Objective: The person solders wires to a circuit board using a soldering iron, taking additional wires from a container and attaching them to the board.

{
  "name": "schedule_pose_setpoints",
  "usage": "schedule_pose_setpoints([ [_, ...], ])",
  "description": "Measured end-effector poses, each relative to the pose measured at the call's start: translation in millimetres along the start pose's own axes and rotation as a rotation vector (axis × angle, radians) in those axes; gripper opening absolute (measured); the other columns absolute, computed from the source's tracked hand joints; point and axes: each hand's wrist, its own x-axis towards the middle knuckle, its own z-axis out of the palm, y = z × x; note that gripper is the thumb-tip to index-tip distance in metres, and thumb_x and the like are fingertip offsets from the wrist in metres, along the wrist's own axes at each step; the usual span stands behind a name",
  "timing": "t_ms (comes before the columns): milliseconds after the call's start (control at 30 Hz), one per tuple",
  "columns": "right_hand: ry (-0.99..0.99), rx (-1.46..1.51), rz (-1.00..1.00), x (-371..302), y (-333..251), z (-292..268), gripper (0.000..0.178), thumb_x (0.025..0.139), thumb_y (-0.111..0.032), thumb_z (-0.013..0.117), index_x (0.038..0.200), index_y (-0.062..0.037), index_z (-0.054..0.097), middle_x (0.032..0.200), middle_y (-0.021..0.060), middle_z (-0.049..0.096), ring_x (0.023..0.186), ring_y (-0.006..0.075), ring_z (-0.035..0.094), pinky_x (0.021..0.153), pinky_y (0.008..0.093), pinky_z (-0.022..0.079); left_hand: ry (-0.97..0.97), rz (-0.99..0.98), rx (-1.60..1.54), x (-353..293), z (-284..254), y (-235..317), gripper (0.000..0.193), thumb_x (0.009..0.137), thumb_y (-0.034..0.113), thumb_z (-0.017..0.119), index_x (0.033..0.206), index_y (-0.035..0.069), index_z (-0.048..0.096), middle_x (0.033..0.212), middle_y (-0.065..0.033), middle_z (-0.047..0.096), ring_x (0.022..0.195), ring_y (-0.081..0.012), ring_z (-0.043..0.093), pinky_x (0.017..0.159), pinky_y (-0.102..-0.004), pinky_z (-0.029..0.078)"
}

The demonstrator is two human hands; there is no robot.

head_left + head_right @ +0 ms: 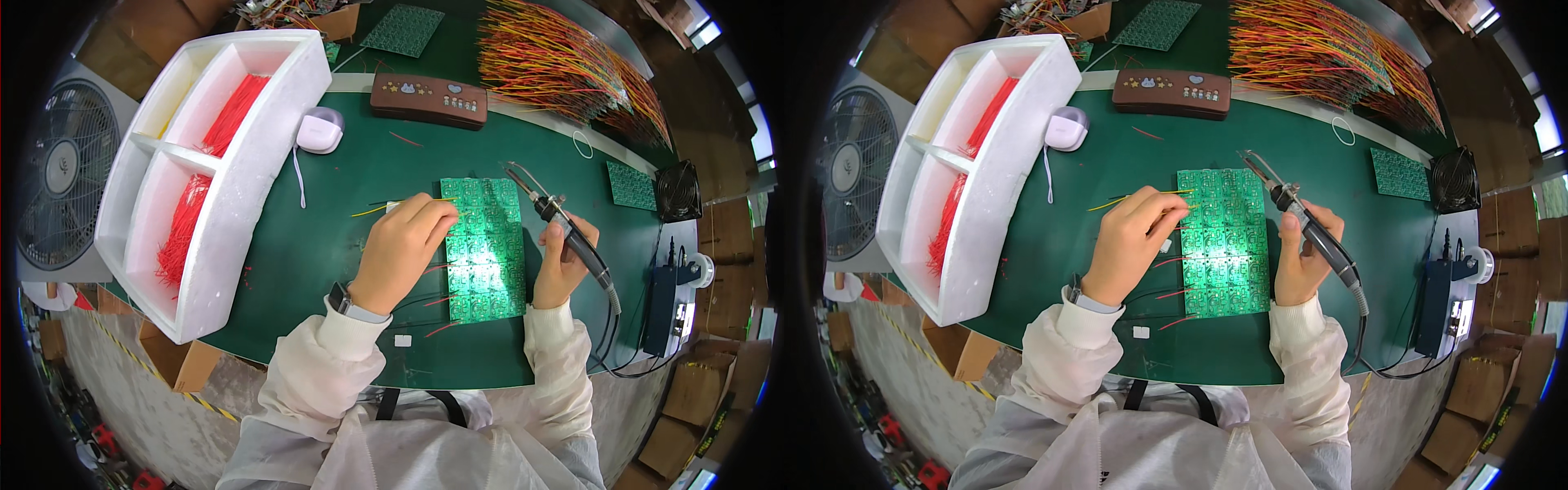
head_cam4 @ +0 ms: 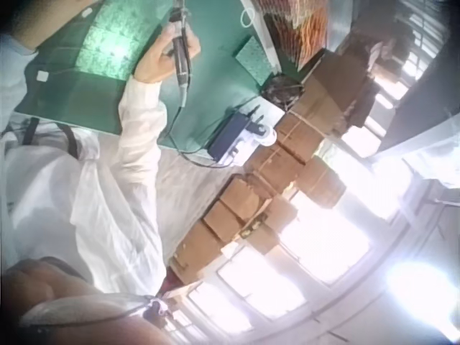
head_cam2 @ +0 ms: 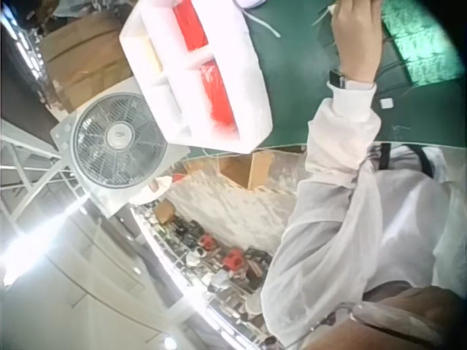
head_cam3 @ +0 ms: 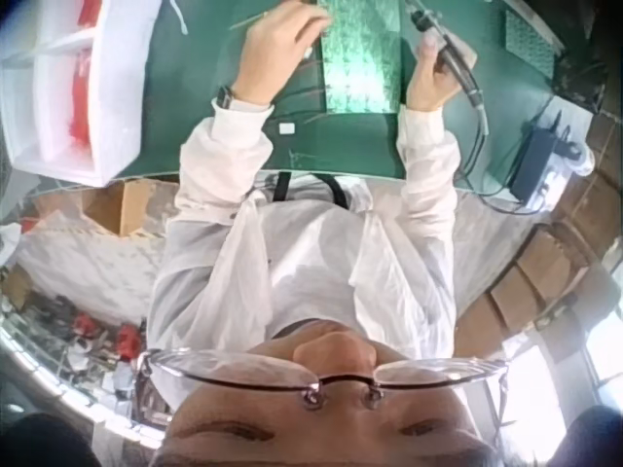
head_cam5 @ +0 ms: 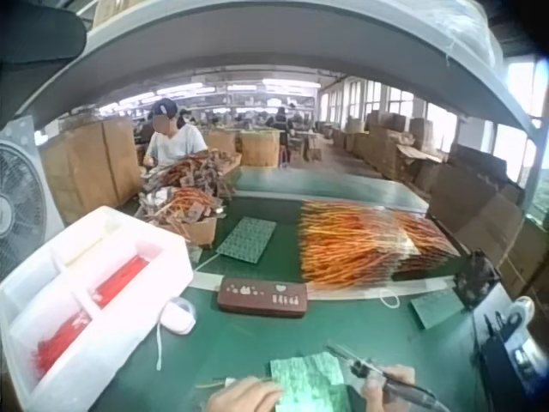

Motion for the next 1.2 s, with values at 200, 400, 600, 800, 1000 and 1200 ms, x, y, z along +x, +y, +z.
schedule_pose_setpoints([
  [200,-0.075,-0.1,-0.22,-9.0,3.8,-18.3,0.027,0.077,-0.012,0.061,0.093,0.001,0.043,0.078,0.0086,0.048,0.065,0.0116,0.045,0.06,0.0214,0.036,-0.042,0.027,-0.012,2.5,2.3,-6.7,0.012,0.067,-0.002,0.062,0.074,0.002,0.053,0.07,-0.005,0.05,0.063,-0.0192,0.049,0.054,-0.0296,0.04],
  [400,-0.106,-0.064,-0.247,-22.0,-0.4,-23.8,0.031,0.075,-0.018,0.064,0.087,0.0001,0.041,0.068,0.0094,0.05,0.056,0.0121,0.046,0.054,0.023,0.039,-0.071,0.08,0.005,3.3,7.5,-8.6,0.014,0.065,-0.003,0.062,0.072,0.003,0.053,0.07,-0.0043,0.049,0.062,-0.0184,0.048,0.054,-0.0289,0.041],
  [600,-0.143,-0.054,-0.287,-22.3,-0.8,-20.5,0.034,0.075,-0.021,0.064,0.083,0.0006,0.039,0.062,0.0093,0.05,0.052,0.0129,0.045,0.05,0.0233,0.039,-0.073,0.057,0.035,2.4,8.8,-9.1,0.015,0.063,-0.005,0.062,0.072,0.003,0.053,0.07,-0.0042,0.049,0.061,-0.0182,0.048,0.052,-0.028,0.041],
  [800,-0.144,-0.027,-0.264,-22.1,0.8,-17.7,0.034,0.074,-0.021,0.065,0.081,0.0014,0.04,0.061,0.0105,0.05,0.053,0.0131,0.045,0.048,0.0234,0.037,-0.072,0.099,0.086,3.9,10.3,-9.7,0.016,0.062,-0.006,0.062,0.072,0.003,0.054,0.07,-0.0044,0.05,0.061,-0.0184,0.049,0.052,-0.0281,0.041],
  [1000,-0.186,-0.083,-0.228,-22.3,-0.8,-20.8,0.033,0.074,-0.019,0.065,0.079,0.0026,0.04,0.063,0.0116,0.051,0.054,0.0135,0.046,0.05,0.0237,0.038,-0.072,0.092,0.099,2.6,11.5,-8.9,0.017,0.061,-0.007,0.062,0.072,0.003,0.054,0.069,-0.0041,0.049,0.06,-0.0182,0.048,0.052,-0.0279,0.04],
  [1200,-0.193,-0.071,-0.226,-21.9,-0.9,-19.0,0.032,0.073,-0.017,0.065,0.079,0.0025,0.041,0.064,0.0117,0.052,0.054,0.0143,0.047,0.052,0.0239,0.04,-0.099,0.073,0.075,2.3,11.4,-10.0,0.018,0.061,-0.008,0.061,0.074,0.003,0.055,0.069,-0.0047,0.049,0.059,-0.0165,0.048,0.05,-0.0268,0.039],
])
